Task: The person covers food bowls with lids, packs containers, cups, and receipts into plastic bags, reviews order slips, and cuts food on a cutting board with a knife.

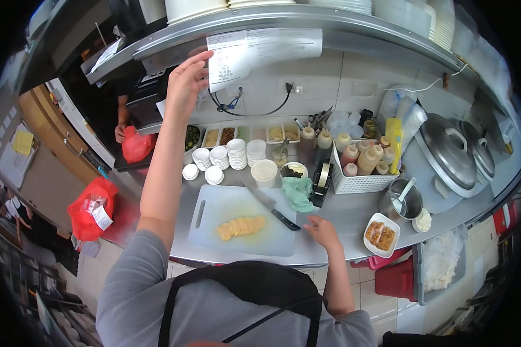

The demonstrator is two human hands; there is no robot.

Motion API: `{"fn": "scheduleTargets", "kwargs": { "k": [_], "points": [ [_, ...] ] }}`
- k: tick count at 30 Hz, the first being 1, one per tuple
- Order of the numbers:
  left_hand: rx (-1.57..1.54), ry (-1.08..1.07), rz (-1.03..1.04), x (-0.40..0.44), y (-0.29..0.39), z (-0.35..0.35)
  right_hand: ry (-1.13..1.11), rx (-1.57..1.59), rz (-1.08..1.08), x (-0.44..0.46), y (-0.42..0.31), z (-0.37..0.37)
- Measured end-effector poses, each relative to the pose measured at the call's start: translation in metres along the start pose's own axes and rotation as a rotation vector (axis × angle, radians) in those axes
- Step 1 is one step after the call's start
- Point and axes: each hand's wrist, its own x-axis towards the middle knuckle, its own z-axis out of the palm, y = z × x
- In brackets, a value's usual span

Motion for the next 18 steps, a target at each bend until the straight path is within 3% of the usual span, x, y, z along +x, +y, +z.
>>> {"fn": "scheduleTargets", "kwargs": {
  "k": [9, 11, 13, 17, 18],
  "points": [
    [0.154, 0.002, 0.066, 0.013, -0.005, 0.003, -0.072, -0.013, -0.005, 0.006, 0.006, 0.012],
    [0.313, 0.013, 0.276, 0.016, -0.009, 0.0, -0.086, -0.013, 0.032, 0.004, 0.003, 0.013],
    [0.328, 0.072, 0.355, 0.017, -0.017, -0.009, -0.103, -0.001, 0.017, 0.001, 0.002, 0.017],
    [0.514, 0.392, 0.473, 0.013, -0.015, -0.041, -0.142, 0.043, 0.005, 0.007, 0.005, 0.022],
    [0.487, 0.333, 0.47, 0.021, -0.02, -0.053, -0.158, 0.025, 0.009, 0.008, 0.0, 0.022]
  ]
}}
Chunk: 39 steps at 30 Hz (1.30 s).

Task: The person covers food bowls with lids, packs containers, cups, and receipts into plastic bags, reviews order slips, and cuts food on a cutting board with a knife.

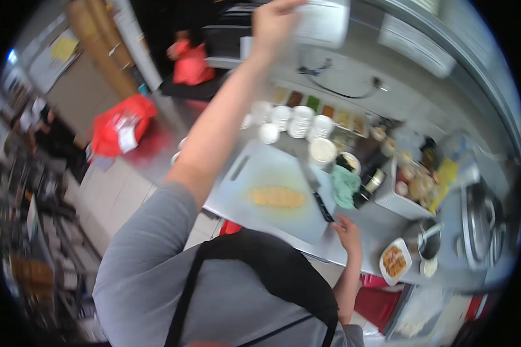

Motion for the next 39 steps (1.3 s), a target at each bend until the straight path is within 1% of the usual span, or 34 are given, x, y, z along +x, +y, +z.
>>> {"fn": "scheduleTargets", "kwargs": {
  "k": [1, 2, 3, 4, 5, 8, 10, 12, 13, 14, 15, 16, 17, 18, 19, 20, 21, 22, 23, 24, 25, 27, 28, 29, 31, 32, 34, 35, 37, 39],
  "points": [
    [-0.043, -0.05, 0.004, 0.004, -0.012, -0.005, -0.012, -0.02, 0.005, 0.001, -0.007, -0.001],
    [0.036, 0.127, 0.05, 0.003, 0.004, -0.005, -0.063, -0.03, -0.025, 0.003, -0.014, -0.001],
    [0.079, 0.143, 0.103, 0.006, 0.003, -0.005, -0.085, -0.08, 0.001, 0.006, -0.021, -0.002],
    [0.069, 0.167, 0.12, 0.01, -0.004, -0.003, -0.099, -0.135, 0.029, 0.009, -0.027, -0.003],
    [0.024, 0.212, 0.175, 0.01, 0.0, -0.004, -0.127, -0.15, 0.009, 0.013, -0.032, -0.003],
    [0.003, 0.233, 0.155, 0.0, 0.005, -0.034, -0.148, -0.105, -0.022, 0.026, -0.041, -0.002],
    [0.048, 0.196, 0.044, -0.018, 0.005, -0.072, -0.126, -0.049, -0.077, 0.037, -0.04, 0.002],
    [0.165, 0.217, -0.002, -0.046, -0.015, -0.12, -0.149, -0.065, -0.093, 0.045, -0.048, 0.003],
    [0.241, 0.237, -0.019, -0.067, -0.014, -0.149, -0.145, -0.077, -0.104, 0.05, -0.051, 0.005],
    [0.372, 0.257, -0.144, -0.088, -0.02, -0.179, -0.153, -0.123, -0.125, 0.055, -0.047, 0.007],
    [0.333, 0.345, -0.194, -0.112, -0.039, -0.21, -0.17, -0.117, -0.125, 0.062, -0.045, 0.009],
    [0.504, 0.359, -0.26, -0.138, -0.049, -0.249, -0.178, -0.145, -0.131, 0.066, -0.045, 0.01],
    [0.656, 0.423, -0.321, -0.156, -0.04, -0.278, -0.185, -0.175, -0.136, 0.067, -0.049, 0.011],
    [0.739, 0.477, -0.35, -0.175, -0.044, -0.315, -0.186, -0.192, -0.125, 0.067, -0.057, 0.012],
    [0.918, 0.518, -0.343, -0.195, -0.067, -0.368, -0.192, -0.188, -0.122, 0.068, -0.06, 0.015],
    [0.906, 0.653, -0.378, -0.208, -0.077, -0.415, -0.185, -0.178, -0.105, 0.07, -0.061, 0.016],
    [0.987, 0.805, -0.31, -0.199, -0.045, -0.422, -0.176, -0.17, -0.088, 0.072, -0.064, 0.018],
    [1.088, 0.855, -0.26, -0.2, -0.045, -0.462, -0.183, -0.165, -0.075, 0.073, -0.068, 0.021],
    [1.346, 0.941, -0.198, -0.204, -0.058, -0.503, -0.18, -0.169, -0.072, 0.074, -0.072, 0.024],
    [1.353, 1.019, -0.27, -0.205, -0.067, -0.543, -0.189, -0.192, -0.057, 0.075, -0.077, 0.028],
    [1.351, 1.02, -0.274, -0.199, -0.064, -0.553, -0.198, -0.214, -0.042, 0.077, -0.082, 0.033],
    [1.397, 1.084, -0.682, -0.187, -0.063, -0.573, -0.205, -0.209, -0.022, 0.08, -0.095, 0.043],
    [1.388, 1.028, -0.899, -0.185, -0.07, -0.584, -0.212, -0.201, -0.002, 0.082, -0.101, 0.047],
    [1.385, 1.025, -0.905, -0.19, -0.085, -0.605, -0.211, -0.206, 0.002, 0.084, -0.107, 0.053],
    [0.793, 0.867, -1.203, -0.214, -0.125, -0.645, -0.229, -0.17, 0.018, 0.089, -0.117, 0.061],
    [0.789, 0.866, -1.215, -0.227, -0.135, -0.65, -0.231, -0.178, 0.026, 0.091, -0.122, 0.065],
    [0.333, 0.735, -1.183, -0.249, -0.139, -0.649, -0.239, -0.166, 0.031, 0.095, -0.132, 0.071],
    [0.33, 0.738, -1.191, -0.258, -0.141, -0.648, -0.243, -0.173, 0.036, 0.097, -0.135, 0.072],
    [0.2, 0.812, -1.077, -0.268, -0.135, -0.63, -0.249, -0.186, 0.048, 0.102, -0.14, 0.075],
    [0.246, 0.811, -1.077, -0.276, -0.128, -0.621, -0.253, -0.174, 0.045, 0.109, -0.136, 0.077]
  ]
}}
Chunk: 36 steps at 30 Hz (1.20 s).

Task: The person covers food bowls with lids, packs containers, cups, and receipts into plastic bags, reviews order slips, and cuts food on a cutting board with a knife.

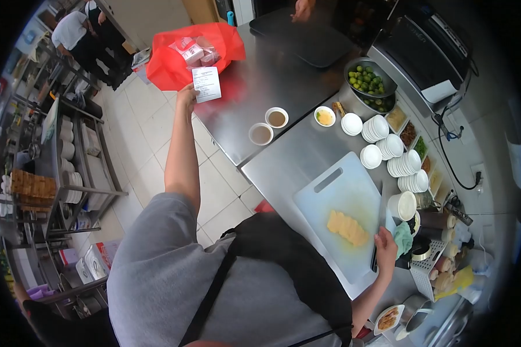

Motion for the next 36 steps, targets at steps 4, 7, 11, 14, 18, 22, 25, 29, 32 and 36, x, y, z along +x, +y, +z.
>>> {"fn": "scheduleTargets", "kwargs": {
  "k": [4, 7, 11, 14, 18, 22, 25, 29, 32, 36],
  "points": [
    [-0.125, -0.08, 0.011, -0.021, 0.001, -0.001, 0.0, -0.061, -0.026, 0.011, -0.011, 0.001],
    [-0.223, -0.107, 0.039, -0.019, -0.003, -0.005, -0.001, -0.05, -0.075, 0.02, -0.015, 0.007],
    [-0.261, -0.105, 0.053, -0.024, -0.004, -0.009, -0.031, -0.047, -0.09, 0.025, -0.028, 0.015],
    [-0.289, -0.125, 0.064, -0.035, 0.002, -0.007, -0.059, -0.064, -0.056, 0.025, -0.03, 0.017],
    [-0.317, -0.167, 0.088, -0.035, -0.001, -0.008, -0.056, -0.031, -0.039, 0.028, -0.019, 0.018],
    [-0.319, -0.151, 0.084, -0.039, 0.0, -0.007, -0.043, -0.037, -0.048, 0.027, -0.02, 0.018],
    [-0.317, -0.157, 0.077, -0.037, -0.001, -0.009, -0.038, -0.057, -0.041, 0.025, -0.027, 0.02],
    [-0.307, -0.144, 0.086, -0.036, -0.002, -0.008, -0.032, -0.06, -0.042, 0.024, -0.023, 0.022],
    [-0.31, -0.138, 0.082, -0.036, -0.001, -0.007, -0.03, -0.075, -0.055, 0.024, -0.02, 0.023],
    [-0.295, -0.148, 0.069, -0.034, 0.0, -0.005, -0.021, -0.051, -0.049, 0.024, -0.019, 0.024]
  ]
}}
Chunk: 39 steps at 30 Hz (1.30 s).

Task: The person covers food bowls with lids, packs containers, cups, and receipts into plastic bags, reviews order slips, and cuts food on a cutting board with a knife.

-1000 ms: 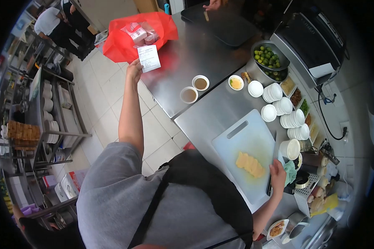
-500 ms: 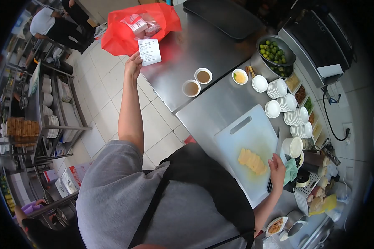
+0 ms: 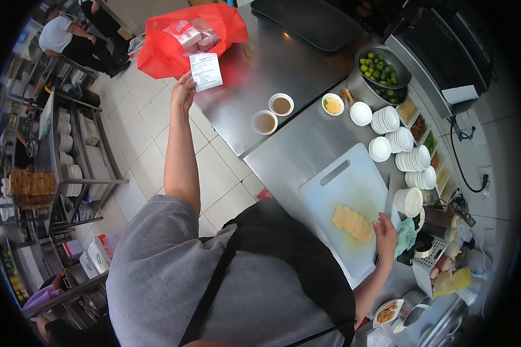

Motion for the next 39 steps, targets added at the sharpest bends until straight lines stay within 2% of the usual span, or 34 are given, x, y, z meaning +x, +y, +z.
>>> {"fn": "scheduleTargets", "kwargs": {
  "k": [6, 8, 9, 11, 12, 14, 15, 17, 18, 20, 21, 22, 24, 26, 28, 29, 32, 33, 37, 39],
  "points": [
    [0.001, 0.009, 0.036, 0.005, -0.002, -0.006, -0.002, 0.013, 0.011, 0.001, 0.0, 0.001],
    [0.364, 0.13, 0.015, 0.015, 0.0, -0.019, -0.002, 0.013, 0.016, 0.001, -0.002, 0.002],
    [0.367, 0.126, 0.016, 0.017, 0.008, -0.018, 0.0, 0.013, 0.02, 0.001, -0.002, 0.002],
    [0.938, 0.473, 0.32, 0.024, 0.023, -0.015, 0.004, 0.015, 0.028, 0.001, -0.001, 0.002],
    [0.939, 0.47, 0.32, 0.024, 0.034, -0.002, 0.0, 0.005, 0.028, 0.001, 0.001, 0.002],
    [1.161, 0.615, 0.81, 0.025, 0.064, 0.032, -0.002, -0.002, 0.031, 0.003, 0.002, 0.003],
    [1.162, 0.61, 0.813, 0.033, 0.073, 0.044, -0.003, -0.012, 0.029, 0.004, 0.001, 0.004],
    [1.213, 0.448, 1.021, 0.061, 0.085, 0.064, -0.001, -0.018, 0.03, 0.005, 0.0, 0.005],
    [1.211, 0.444, 1.024, 0.078, 0.084, 0.068, -0.006, -0.023, 0.048, 0.006, -0.001, 0.005],
    [1.66, 0.363, 0.652, 0.115, 0.074, 0.064, -0.007, -0.025, 0.07, 0.006, -0.003, 0.005],
    [1.852, 0.249, 0.438, 0.13, 0.071, 0.056, -0.012, -0.047, 0.072, 0.006, -0.004, 0.005],
    [1.851, 0.244, 0.442, 0.136, 0.062, 0.047, -0.017, -0.069, 0.074, 0.007, -0.005, 0.005],
    [2.145, 0.49, 0.691, 0.141, 0.042, 0.029, -0.014, -0.047, 0.103, 0.009, -0.007, 0.004],
    [2.176, 0.481, 0.703, 0.148, 0.045, 0.017, -0.018, -0.025, 0.133, 0.013, -0.003, 0.005],
    [2.283, 0.216, 0.546, 0.153, 0.056, 0.009, -0.007, -0.011, 0.128, 0.019, 0.004, 0.006],
    [2.234, 0.205, 0.72, 0.153, 0.059, 0.007, -0.013, -0.01, 0.132, 0.022, 0.005, 0.007],
    [2.091, 0.271, 0.632, 0.141, 0.088, 0.025, -0.027, -0.06, 0.112, 0.033, -0.006, 0.004],
    [2.012, 0.268, 0.706, 0.137, 0.098, 0.026, -0.024, -0.06, 0.108, 0.036, -0.009, 0.004],
    [1.952, 0.302, 0.599, 0.137, 0.114, 0.02, -0.034, -0.074, 0.1, 0.045, -0.02, 0.005],
    [1.952, 0.295, 0.614, 0.135, 0.112, 0.016, -0.039, -0.057, 0.096, 0.046, -0.02, 0.007]
  ]
}}
